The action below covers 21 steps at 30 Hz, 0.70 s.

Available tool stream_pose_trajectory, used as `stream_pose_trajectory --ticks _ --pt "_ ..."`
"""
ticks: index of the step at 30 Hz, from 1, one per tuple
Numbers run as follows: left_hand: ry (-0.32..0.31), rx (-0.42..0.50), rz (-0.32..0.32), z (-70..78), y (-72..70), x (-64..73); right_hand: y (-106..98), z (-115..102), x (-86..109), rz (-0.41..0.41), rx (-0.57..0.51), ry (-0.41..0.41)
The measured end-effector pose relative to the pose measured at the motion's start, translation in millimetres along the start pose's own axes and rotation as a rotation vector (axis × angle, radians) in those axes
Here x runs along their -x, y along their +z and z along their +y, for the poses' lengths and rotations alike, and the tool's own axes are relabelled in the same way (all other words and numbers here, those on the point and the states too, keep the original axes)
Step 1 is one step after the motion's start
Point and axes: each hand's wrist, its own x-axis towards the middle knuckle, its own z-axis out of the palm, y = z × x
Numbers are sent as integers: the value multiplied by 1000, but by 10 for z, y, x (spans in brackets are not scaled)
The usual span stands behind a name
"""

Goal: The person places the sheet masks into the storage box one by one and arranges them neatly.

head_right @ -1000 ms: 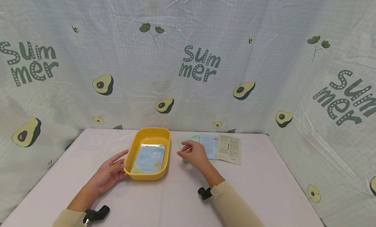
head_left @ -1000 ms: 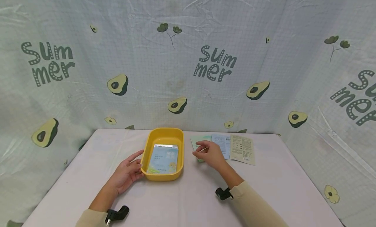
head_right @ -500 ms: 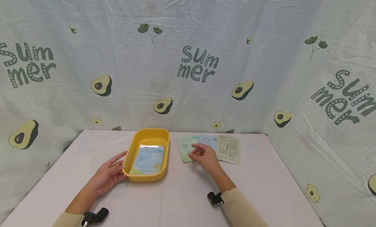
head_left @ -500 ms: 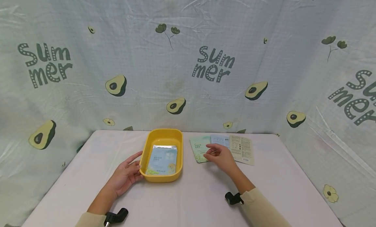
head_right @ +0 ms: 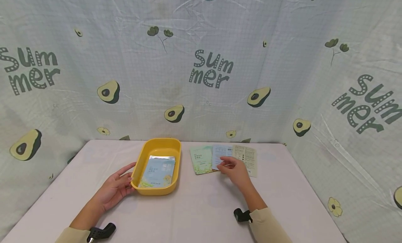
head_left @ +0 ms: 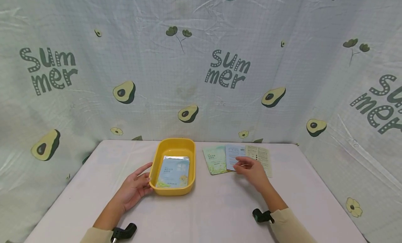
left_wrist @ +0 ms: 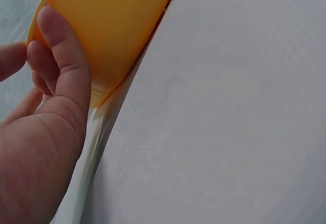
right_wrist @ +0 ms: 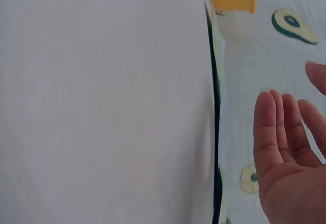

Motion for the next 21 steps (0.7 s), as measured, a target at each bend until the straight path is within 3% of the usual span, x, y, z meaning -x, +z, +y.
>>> stream_pose_trajectory --ticks 10,21 --pt "-1 5 -5 -2 -11 -3 -309 117 17 65 -65 30" --pt "8 9 -40 -3 -20 15 -537 132 17 124 -45 73"
